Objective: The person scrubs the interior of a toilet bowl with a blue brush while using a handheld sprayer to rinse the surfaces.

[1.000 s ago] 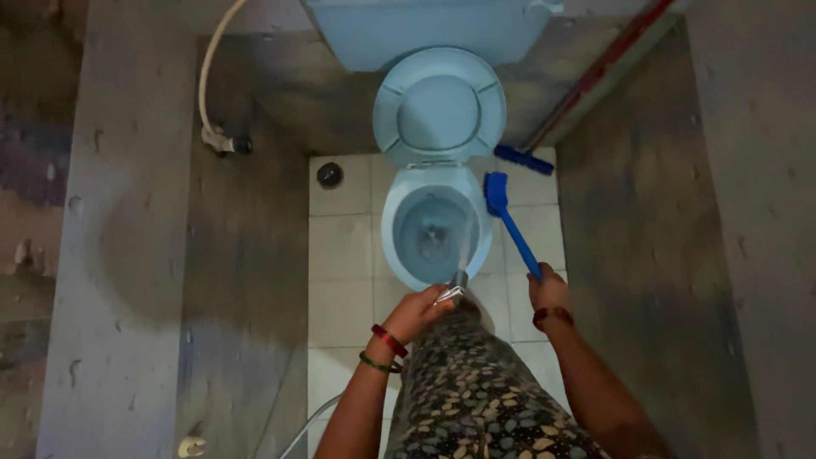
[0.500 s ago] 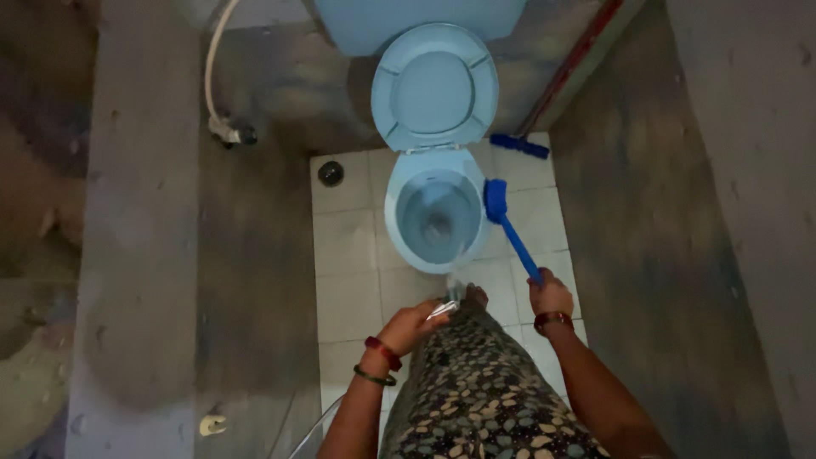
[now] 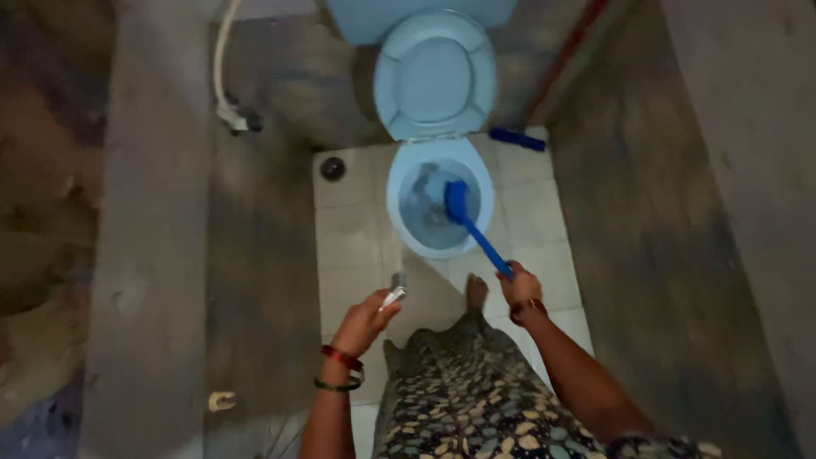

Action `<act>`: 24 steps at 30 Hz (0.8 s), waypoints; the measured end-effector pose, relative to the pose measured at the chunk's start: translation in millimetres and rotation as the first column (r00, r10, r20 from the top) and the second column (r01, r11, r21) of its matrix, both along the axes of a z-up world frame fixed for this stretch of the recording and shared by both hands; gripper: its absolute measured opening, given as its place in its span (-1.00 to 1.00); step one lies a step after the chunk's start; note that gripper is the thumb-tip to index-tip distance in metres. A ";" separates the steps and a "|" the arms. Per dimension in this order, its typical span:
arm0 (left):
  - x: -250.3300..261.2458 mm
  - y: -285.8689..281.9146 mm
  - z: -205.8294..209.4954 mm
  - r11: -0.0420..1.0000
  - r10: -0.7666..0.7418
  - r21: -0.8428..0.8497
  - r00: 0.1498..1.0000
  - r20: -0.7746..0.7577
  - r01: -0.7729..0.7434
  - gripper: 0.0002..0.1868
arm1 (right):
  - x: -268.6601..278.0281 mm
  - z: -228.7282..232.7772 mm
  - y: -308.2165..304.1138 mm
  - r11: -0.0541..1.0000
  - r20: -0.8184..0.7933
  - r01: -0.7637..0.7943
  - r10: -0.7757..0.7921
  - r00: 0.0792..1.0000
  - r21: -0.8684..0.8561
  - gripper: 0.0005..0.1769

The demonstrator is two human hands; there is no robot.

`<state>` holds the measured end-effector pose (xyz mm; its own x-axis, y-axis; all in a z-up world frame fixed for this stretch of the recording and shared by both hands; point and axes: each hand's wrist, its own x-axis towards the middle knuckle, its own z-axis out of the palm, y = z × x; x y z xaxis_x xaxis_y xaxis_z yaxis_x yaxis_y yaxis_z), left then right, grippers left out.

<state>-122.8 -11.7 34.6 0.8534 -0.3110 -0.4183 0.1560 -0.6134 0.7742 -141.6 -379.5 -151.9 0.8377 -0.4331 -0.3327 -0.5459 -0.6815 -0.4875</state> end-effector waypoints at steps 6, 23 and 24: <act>-9.4 -7.5 -10.4 0.996 -0.032 -0.082 0.998 0.051 0.036 -0.62 | 11.5 4.9 -28.3 0.991 -0.009 0.104 -0.103 0.995 0.089 -0.43; 2.8 -25.0 -22.4 0.981 0.102 -0.181 0.978 0.182 -0.068 -0.46 | -15.5 14.8 27.9 0.975 -0.212 -0.177 0.202 0.956 0.131 -0.39; 2.6 -23.4 -22.5 0.978 0.112 -0.196 0.973 0.203 -0.071 -0.46 | -15.8 17.9 32.8 0.966 -0.226 -0.224 0.248 0.942 0.127 -0.38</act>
<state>-120.2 -35.1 12.0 0.9447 -0.2825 -0.1666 0.0245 -0.4459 0.8947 -157.5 -346.7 -134.0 0.8030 -0.1876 -0.5658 -0.4832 -0.7607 -0.4335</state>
